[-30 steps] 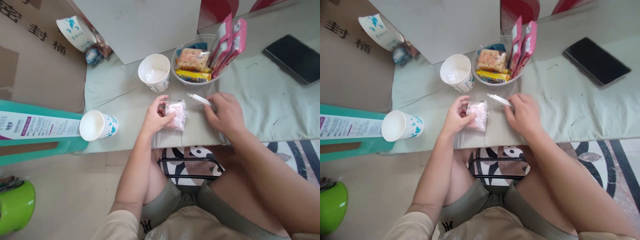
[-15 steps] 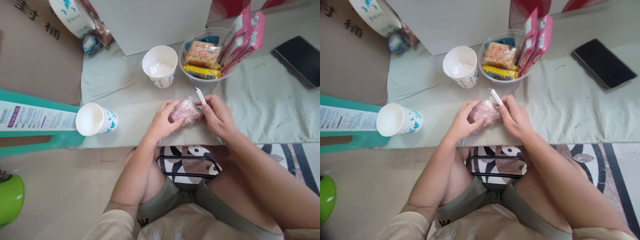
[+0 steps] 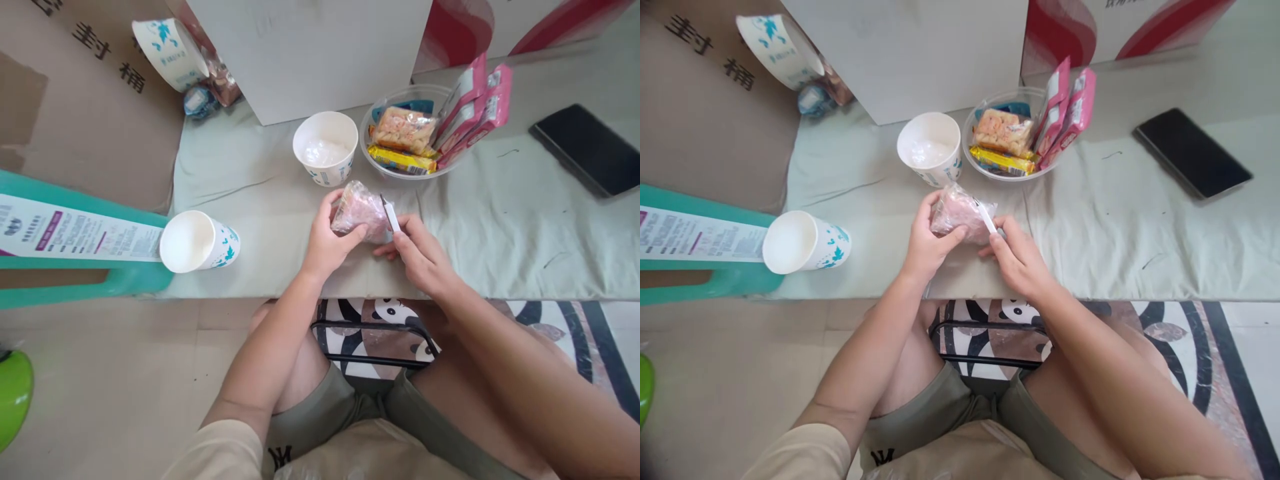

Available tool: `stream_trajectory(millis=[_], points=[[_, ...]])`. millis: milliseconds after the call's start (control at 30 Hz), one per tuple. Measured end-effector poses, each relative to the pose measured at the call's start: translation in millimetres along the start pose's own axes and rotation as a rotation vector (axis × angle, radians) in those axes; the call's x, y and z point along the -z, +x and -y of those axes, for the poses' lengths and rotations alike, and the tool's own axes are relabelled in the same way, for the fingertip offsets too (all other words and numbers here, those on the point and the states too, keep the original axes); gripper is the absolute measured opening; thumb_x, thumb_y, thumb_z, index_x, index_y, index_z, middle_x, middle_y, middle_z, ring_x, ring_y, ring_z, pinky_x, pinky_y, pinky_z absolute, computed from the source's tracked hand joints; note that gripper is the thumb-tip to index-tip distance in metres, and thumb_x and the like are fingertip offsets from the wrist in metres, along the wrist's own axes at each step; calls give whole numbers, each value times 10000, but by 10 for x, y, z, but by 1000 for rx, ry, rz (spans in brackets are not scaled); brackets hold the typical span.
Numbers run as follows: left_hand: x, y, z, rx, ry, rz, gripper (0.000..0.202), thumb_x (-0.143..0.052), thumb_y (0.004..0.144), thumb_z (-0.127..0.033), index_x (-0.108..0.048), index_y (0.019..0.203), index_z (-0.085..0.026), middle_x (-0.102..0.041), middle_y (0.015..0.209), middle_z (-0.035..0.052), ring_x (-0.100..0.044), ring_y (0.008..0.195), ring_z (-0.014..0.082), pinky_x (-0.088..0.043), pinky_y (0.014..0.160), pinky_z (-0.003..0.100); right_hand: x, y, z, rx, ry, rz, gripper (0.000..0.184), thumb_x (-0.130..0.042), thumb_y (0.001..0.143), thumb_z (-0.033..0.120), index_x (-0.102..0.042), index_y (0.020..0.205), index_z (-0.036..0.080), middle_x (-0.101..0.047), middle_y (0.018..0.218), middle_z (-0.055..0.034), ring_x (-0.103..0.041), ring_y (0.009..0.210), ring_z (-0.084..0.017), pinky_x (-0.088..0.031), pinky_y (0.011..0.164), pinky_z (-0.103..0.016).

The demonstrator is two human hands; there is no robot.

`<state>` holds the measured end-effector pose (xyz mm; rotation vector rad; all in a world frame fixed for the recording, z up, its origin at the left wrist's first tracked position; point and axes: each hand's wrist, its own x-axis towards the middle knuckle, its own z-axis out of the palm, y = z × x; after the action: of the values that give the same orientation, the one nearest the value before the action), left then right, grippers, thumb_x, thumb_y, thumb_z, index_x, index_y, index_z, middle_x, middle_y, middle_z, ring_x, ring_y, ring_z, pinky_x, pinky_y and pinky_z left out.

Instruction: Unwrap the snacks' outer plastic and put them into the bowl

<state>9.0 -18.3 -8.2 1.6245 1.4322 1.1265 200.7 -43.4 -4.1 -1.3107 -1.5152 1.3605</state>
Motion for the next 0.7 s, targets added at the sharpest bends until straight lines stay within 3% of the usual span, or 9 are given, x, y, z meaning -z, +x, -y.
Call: stream_trajectory(millis=[133,233,433,700], points=[[-2,57,23,10,-12,-31,573,-737,838,-272,-514,1364,-252,-684,1338,95,-689,1207,252,-569,1048,402,92,13,92,28,-158,-135,308,-423,1021,499,-586,1073,242,-615,677,20,-623,628,-177,-477,636,-313],[-12,75,28,11,23,-22,576,-738,848,-273,-539,1388,-238,-668,1398,98,-655,1282,255,-541,1103,398,129,7,189,55,-269,-245,254,-452,988,415,-631,967,235,-605,671,6,-570,604,-169,-432,607,-301],[-50,84,-10,36,41,21,588,-758,827,-259,-579,1387,-248,-694,1381,74,-666,1274,258,-565,1079,387,77,55,219,72,-403,-119,350,-460,957,436,-722,961,204,-655,677,-30,-573,606,-181,-402,613,-303],[30,45,-67,65,139,-56,540,-751,795,-245,-622,1319,-239,-751,1258,68,-719,1140,249,-583,1019,391,158,90,189,3,-641,-30,438,-398,965,476,-752,907,225,-708,704,-62,-590,624,-221,-350,598,-318]])
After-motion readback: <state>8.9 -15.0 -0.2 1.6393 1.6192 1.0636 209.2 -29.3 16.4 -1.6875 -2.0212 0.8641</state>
